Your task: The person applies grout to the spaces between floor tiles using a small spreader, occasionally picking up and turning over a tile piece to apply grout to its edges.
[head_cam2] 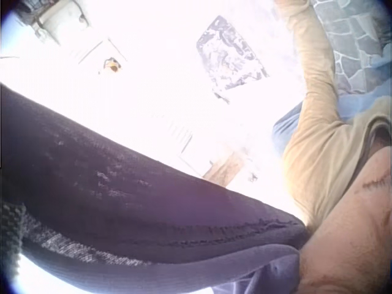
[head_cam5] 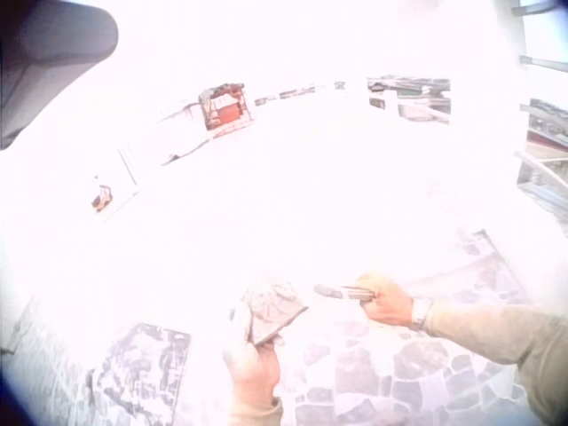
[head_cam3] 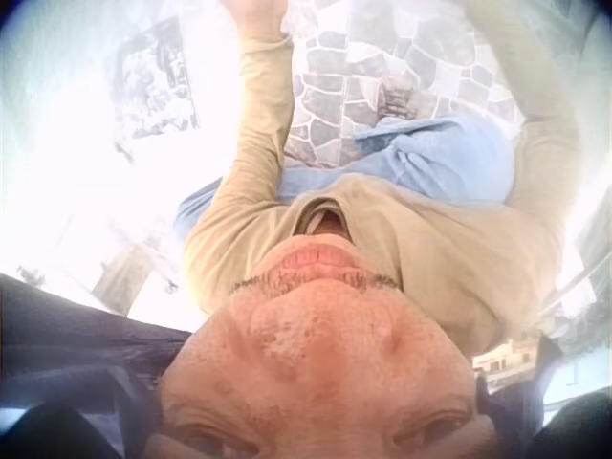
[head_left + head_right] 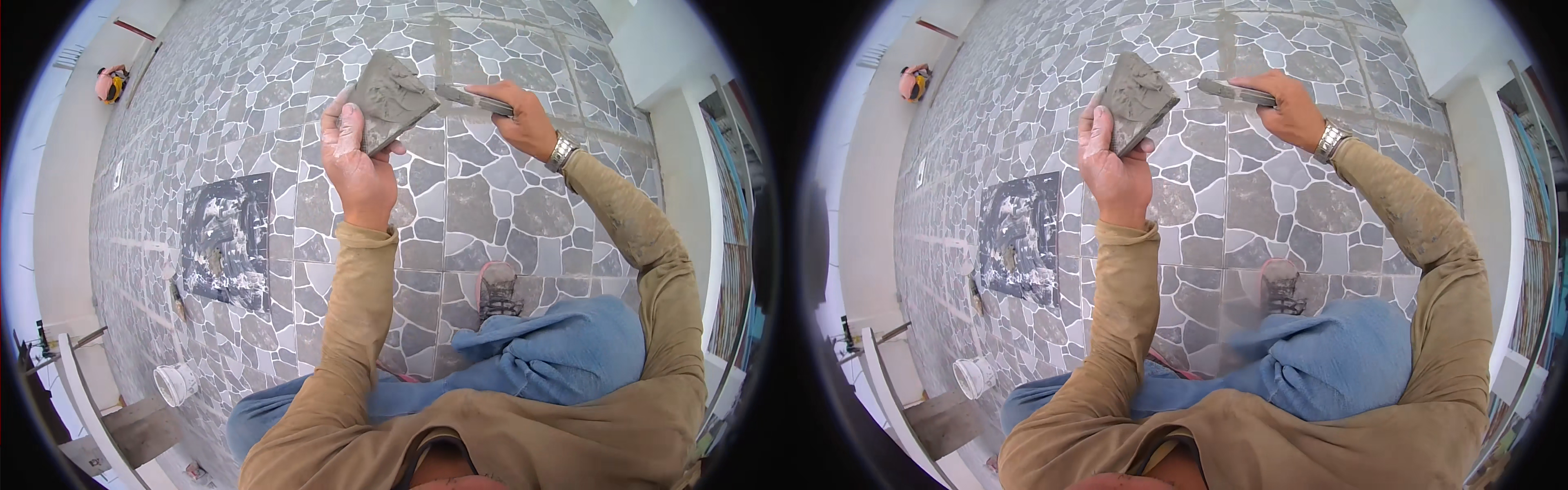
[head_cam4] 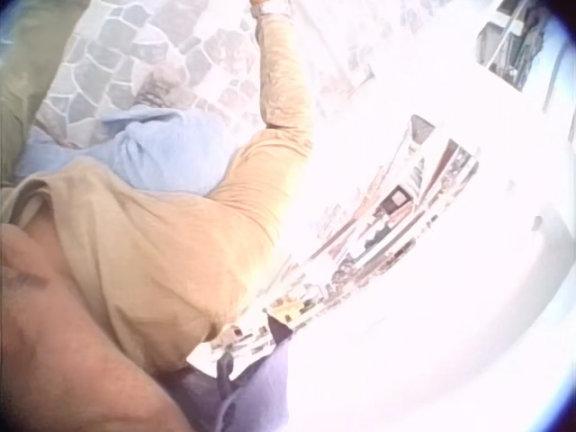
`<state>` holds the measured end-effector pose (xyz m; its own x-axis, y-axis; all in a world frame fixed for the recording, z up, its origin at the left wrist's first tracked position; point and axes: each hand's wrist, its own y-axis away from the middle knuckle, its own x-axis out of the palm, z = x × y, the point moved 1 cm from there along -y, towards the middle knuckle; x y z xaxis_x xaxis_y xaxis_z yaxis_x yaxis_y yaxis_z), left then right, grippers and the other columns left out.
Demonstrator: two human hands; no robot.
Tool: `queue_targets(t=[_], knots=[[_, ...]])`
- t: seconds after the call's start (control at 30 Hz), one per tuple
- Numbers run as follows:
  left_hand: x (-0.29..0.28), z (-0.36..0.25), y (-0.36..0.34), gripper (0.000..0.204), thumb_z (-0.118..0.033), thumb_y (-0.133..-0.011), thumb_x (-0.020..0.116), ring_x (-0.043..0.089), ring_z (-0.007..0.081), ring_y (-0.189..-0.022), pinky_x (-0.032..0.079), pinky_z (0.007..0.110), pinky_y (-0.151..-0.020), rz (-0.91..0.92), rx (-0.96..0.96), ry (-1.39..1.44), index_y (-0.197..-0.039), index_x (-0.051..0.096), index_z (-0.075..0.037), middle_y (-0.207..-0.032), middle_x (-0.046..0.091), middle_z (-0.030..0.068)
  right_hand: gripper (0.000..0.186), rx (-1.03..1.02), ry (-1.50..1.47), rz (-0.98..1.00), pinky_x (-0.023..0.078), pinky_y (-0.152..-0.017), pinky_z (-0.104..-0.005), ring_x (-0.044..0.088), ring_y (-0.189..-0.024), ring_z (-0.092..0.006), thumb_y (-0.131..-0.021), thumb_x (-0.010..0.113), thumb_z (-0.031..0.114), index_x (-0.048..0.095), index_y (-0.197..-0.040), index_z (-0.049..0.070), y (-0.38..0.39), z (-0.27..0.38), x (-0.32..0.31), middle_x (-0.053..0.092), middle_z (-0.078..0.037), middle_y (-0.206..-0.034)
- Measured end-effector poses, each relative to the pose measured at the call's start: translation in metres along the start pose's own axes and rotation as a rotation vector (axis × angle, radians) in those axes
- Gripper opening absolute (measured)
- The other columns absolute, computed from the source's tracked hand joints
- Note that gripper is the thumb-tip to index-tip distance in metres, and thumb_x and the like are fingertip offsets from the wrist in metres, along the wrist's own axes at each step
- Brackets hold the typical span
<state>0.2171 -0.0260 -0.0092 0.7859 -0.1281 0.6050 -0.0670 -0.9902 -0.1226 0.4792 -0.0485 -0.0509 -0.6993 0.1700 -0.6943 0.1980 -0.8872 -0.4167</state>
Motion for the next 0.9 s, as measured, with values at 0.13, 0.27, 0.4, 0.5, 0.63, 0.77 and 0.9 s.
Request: queue_targets(t=[0.13, 0.27, 0.4, 0.5, 0.63, 0.77, 0.9], knots=[[-0.030, 0.009, -0.014, 0.027, -0.022, -0.106, 0.050, 0.072, 0.0175, -0.087, 0.059, 0.027, -0.055, 0.011, -0.087, -0.016, -0.128, 0.050, -0.006, -0.110, 0.068, 0.0096, 0.034, 0.491, -0.657, -0.041, 0.049, -0.063, -0.0283, 0.062, -0.075, -0.0128, -0.086, 0.065, 0.014, 0.063, -0.117, 0.000, -0.022, 0.003, -0.028, 0.065, -0.004, -0.093], [-0.050, 0.020, -0.007, 0.027, -0.019, -0.106, 0.049, 0.070, 0.0168, -0.090, 0.056, 0.029, -0.061, 0.085, -0.189, -0.023, -0.130, 0.050, -0.008, -0.113, 0.067, 0.0088, 0.040, 0.594, -1.093, 0.097, 0.052, -0.070, -0.0286, 0.064, -0.084, -0.0135, -0.088, 0.060, 0.019, 0.060, -0.125, 0.003, -0.033, -0.003, -0.053, 0.067, -0.004, -0.103], [-0.066, 0.028, -0.007, 0.025, -0.020, -0.107, 0.047, 0.069, 0.0139, -0.090, 0.054, 0.028, -0.063, 0.091, -0.269, 0.084, -0.129, 0.052, -0.008, -0.113, 0.068, 0.0065, 0.053, 0.606, -1.046, 0.142, 0.053, -0.076, -0.0311, 0.063, -0.094, -0.0115, -0.087, 0.059, 0.021, 0.053, -0.138, 0.007, -0.037, 0.012, -0.041, 0.066, -0.004, -0.110], [-0.071, 0.037, -0.008, 0.025, -0.021, -0.107, 0.046, 0.066, 0.0108, -0.089, 0.051, 0.027, -0.062, 0.113, -0.352, 0.157, -0.127, 0.055, -0.009, -0.112, 0.068, 0.0037, 0.052, 0.539, -0.973, 0.108, 0.044, -0.065, -0.0284, 0.058, -0.085, -0.0075, -0.088, 0.059, 0.020, 0.055, -0.138, 0.008, -0.041, 0.026, -0.039, 0.064, -0.001, -0.102], [-0.064, 0.049, -0.007, 0.025, -0.021, -0.107, 0.045, 0.064, 0.0099, -0.083, 0.048, 0.026, -0.058, 0.068, -0.449, 0.261, -0.126, 0.056, -0.008, -0.107, 0.067, 0.0025, 0.046, 0.473, -0.950, 0.092, 0.037, -0.053, -0.0243, 0.054, -0.072, -0.0045, -0.088, 0.061, 0.019, 0.059, -0.133, 0.009, -0.041, 0.032, -0.034, 0.063, 0.002, -0.092], [-0.060, 0.056, -0.004, 0.023, -0.020, -0.106, 0.047, 0.063, 0.0098, -0.076, 0.046, 0.026, -0.054, 0.081, -0.453, 0.283, -0.124, 0.056, -0.008, -0.102, 0.067, 0.0031, 0.053, 0.437, -0.903, 0.121, 0.049, -0.076, -0.0258, 0.061, -0.087, -0.0088, -0.087, 0.060, 0.018, 0.054, -0.139, 0.008, -0.040, 0.040, -0.021, 0.065, -0.003, -0.105], [-0.060, 0.050, 0.002, 0.026, -0.020, -0.107, 0.044, 0.061, 0.0084, -0.077, 0.043, 0.026, -0.055, 0.150, -0.442, 0.098, -0.126, 0.057, -0.008, -0.105, 0.067, 0.0015, 0.049, 0.454, -0.670, -0.002, 0.042, -0.065, -0.0241, 0.058, -0.084, -0.0076, -0.088, 0.059, 0.016, 0.055, -0.136, 0.008, -0.045, 0.018, -0.028, 0.064, -0.002, -0.102]])
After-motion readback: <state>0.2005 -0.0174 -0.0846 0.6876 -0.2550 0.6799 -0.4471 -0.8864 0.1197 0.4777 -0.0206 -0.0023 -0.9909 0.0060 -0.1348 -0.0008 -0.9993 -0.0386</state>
